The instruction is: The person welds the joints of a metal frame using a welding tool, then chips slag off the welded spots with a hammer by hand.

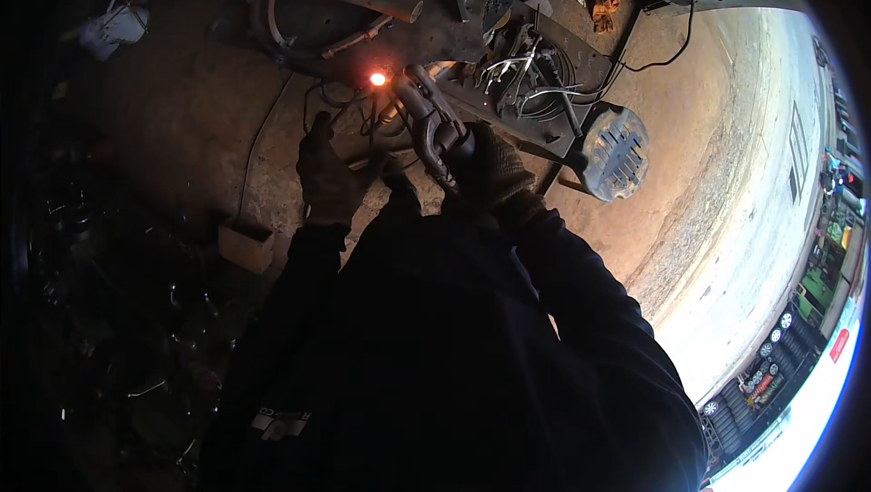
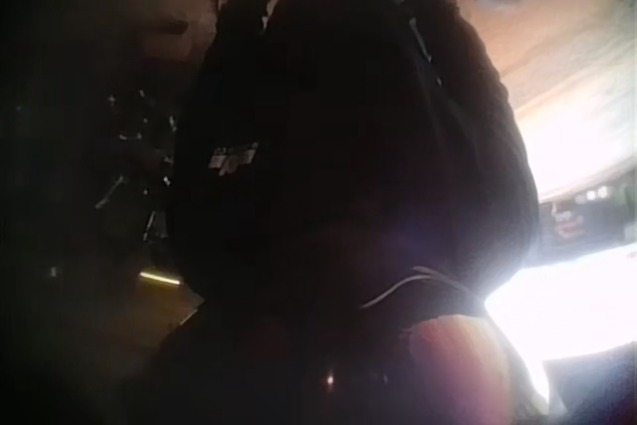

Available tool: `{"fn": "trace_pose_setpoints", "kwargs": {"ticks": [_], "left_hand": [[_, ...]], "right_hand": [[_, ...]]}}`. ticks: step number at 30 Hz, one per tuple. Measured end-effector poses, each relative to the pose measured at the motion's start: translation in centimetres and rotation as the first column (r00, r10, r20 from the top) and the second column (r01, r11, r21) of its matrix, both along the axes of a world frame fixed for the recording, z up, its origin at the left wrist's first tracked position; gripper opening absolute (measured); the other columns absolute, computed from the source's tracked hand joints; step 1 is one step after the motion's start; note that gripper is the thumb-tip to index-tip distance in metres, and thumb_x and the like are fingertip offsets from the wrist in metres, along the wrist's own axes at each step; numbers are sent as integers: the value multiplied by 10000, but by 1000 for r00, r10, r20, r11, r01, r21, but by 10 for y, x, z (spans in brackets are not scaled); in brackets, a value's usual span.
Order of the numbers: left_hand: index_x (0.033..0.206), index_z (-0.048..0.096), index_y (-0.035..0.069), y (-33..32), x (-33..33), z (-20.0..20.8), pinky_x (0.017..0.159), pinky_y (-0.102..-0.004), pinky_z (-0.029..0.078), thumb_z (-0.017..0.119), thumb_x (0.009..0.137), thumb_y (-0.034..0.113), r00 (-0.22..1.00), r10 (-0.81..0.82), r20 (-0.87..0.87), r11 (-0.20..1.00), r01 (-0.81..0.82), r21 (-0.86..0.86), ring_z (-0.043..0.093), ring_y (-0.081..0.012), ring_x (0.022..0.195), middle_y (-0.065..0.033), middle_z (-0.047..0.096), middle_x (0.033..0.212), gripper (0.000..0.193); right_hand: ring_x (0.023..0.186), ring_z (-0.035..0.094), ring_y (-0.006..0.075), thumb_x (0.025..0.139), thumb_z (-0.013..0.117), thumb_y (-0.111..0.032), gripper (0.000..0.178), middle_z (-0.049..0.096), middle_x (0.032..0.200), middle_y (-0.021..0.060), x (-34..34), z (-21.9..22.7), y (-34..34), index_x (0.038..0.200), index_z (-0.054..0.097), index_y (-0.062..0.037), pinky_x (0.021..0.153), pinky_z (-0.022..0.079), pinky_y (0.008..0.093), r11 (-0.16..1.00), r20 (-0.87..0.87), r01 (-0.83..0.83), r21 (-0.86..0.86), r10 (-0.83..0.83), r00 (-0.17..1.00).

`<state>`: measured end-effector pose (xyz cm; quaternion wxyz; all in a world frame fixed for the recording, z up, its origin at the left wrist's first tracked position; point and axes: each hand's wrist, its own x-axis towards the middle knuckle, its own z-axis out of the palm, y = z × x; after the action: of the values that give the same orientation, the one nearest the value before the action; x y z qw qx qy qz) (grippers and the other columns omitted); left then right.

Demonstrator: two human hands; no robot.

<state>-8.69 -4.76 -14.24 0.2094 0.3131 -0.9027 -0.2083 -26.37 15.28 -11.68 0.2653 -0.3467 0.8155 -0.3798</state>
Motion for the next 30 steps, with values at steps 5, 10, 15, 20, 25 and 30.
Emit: {"fn": "trace_pose_setpoints", "kwargs": {"ticks": [5, 10, 15, 20, 25, 30], "left_hand": [[1437, 497, 2, -1, 1, 0, 994, -527, 493, 888, 696, 470, 999, -16, -34, 1000, 16, 12, 614, -367, 1169, -91, 689, 1136, 960], [1456, 501, 72, -1, -7, 16, 1009, -476, 492, 892, 705, 419, 995, 27, -101, 993, -16, 115, 675, -330, 1033, -72, 747, 1048, 915], [1494, 429, 139, -11, -21, 8, 970, -448, 560, 864, 789, 285, 991, -96, -97, 966, 116, 231, 709, -287, 1071, -81, 763, 1086, 841], [1508, 408, 79, -7, -1, -6, 970, -502, 538, 910, 712, 374, 999, -17, -30, 989, 21, 144, 645, -369, 1133, -106, 700, 1200, 987], [1517, 380, 11, -9, -3, 4, 949, -516, 538, 918, 688, 419, 995, -99, 22, 995, 100, -13, 635, -380, 1139, -149, 666, 1221, 1069], [1502, 407, 15, -6, -1, -4, 955, -524, 537, 922, 670, 434, 999, 17, 44, 997, -20, 76, 622, -415, 1153, -219, 606, 1260, 1064]], "right_hand": [[1044, 696, 418, 916, 702, -223, 428, 711, 1105, 239, 2, 0, -3, 1276, 605, -14, 873, 544, 489, 1000, 3, -1, 7, 1, 1000], [1273, 537, 323, 902, 736, -249, 677, 534, 1348, 178, 4, -66, 15, 1460, 403, -58, 1026, 473, 476, 981, 212, -68, -182, 107, 971], [1430, 433, 290, 907, 727, -282, 859, 420, 1531, 142, 6, -74, 25, 1598, 252, -98, 1137, 423, 475, 951, 365, -43, -305, 159, 917], [1016, 685, 268, 1016, 631, -173, 353, 678, 1085, 149, -2, -9, -6, 1332, 550, -37, 858, 542, 395, 980, 82, 30, -198, -14, 997], [1001, 693, 281, 990, 651, -132, 392, 671, 1141, 153, -20, -3, 8, 1351, 529, -42, 878, 553, 432, 990, -133, 129, -53, -135, 982], [943, 701, 253, 1010, 643, -181, 390, 673, 1133, 125, -59, 20, 9, 1359, 509, -69, 804, 603, 394, 902, 207, 347, -255, -300, 931]]}}
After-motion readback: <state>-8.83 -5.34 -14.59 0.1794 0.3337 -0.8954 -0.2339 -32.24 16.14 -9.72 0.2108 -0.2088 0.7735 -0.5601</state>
